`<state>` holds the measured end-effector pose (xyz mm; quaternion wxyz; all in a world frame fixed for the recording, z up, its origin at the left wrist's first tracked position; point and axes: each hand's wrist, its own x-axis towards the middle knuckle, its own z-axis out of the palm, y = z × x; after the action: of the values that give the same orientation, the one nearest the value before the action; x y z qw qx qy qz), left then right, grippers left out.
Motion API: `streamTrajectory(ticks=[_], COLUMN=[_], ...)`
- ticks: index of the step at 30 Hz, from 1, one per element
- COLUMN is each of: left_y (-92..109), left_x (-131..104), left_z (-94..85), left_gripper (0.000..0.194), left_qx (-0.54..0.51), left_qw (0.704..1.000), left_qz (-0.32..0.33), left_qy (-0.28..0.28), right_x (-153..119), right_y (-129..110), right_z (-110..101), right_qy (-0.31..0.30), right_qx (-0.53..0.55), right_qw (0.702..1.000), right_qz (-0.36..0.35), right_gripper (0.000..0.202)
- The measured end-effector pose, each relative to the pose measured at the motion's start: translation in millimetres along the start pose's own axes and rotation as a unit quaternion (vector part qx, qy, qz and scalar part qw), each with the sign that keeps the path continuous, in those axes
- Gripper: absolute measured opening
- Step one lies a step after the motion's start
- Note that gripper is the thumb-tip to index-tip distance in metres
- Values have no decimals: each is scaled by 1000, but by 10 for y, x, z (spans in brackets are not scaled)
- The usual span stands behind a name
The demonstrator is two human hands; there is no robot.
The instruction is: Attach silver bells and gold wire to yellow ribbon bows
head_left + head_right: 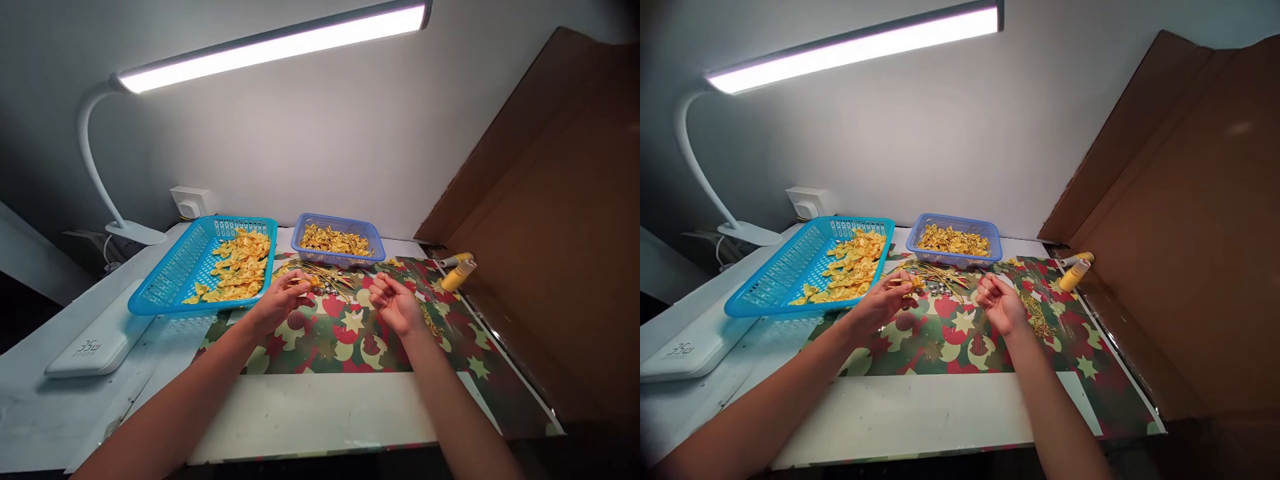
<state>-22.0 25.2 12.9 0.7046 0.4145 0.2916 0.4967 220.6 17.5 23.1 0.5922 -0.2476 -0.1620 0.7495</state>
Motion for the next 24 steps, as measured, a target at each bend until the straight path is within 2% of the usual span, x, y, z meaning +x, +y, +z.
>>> streamTrajectory(ticks=[3, 6, 11, 13, 16, 20, 24], left_y=[0, 2, 25, 27, 3, -62, -90], left_x=[8, 1, -31, -53, -91, -138, -179], left_z=[11, 22, 33, 31, 22, 41, 124], left_gripper=[33, 31, 30, 28, 21, 17, 15], left_qx=[9, 2, -20, -22, -16, 23, 70], left_qw=[1000, 1000, 999, 998, 989, 960, 926], left_qz=[4, 17, 23, 13, -25, -107, -165], left_qy=[10, 9, -22, -57, -144, -257, -331], right_x=[-19, 2, 64, 108, 199, 304, 324], right_y=[-51, -6, 217, 307, 382, 362, 276], right_z=[-9, -36, -76, -94, -133, -184, -186], right_qy=[-4, -8, 9, 23, 36, 57, 67], right_qx=[-2, -25, -72, -85, -90, -86, -71], right_qw=[1000, 1000, 994, 991, 991, 993, 994], right_qz=[-7, 0, 79, 98, 90, 61, 43], right_gripper=[22, 24, 31, 33, 36, 38, 34])
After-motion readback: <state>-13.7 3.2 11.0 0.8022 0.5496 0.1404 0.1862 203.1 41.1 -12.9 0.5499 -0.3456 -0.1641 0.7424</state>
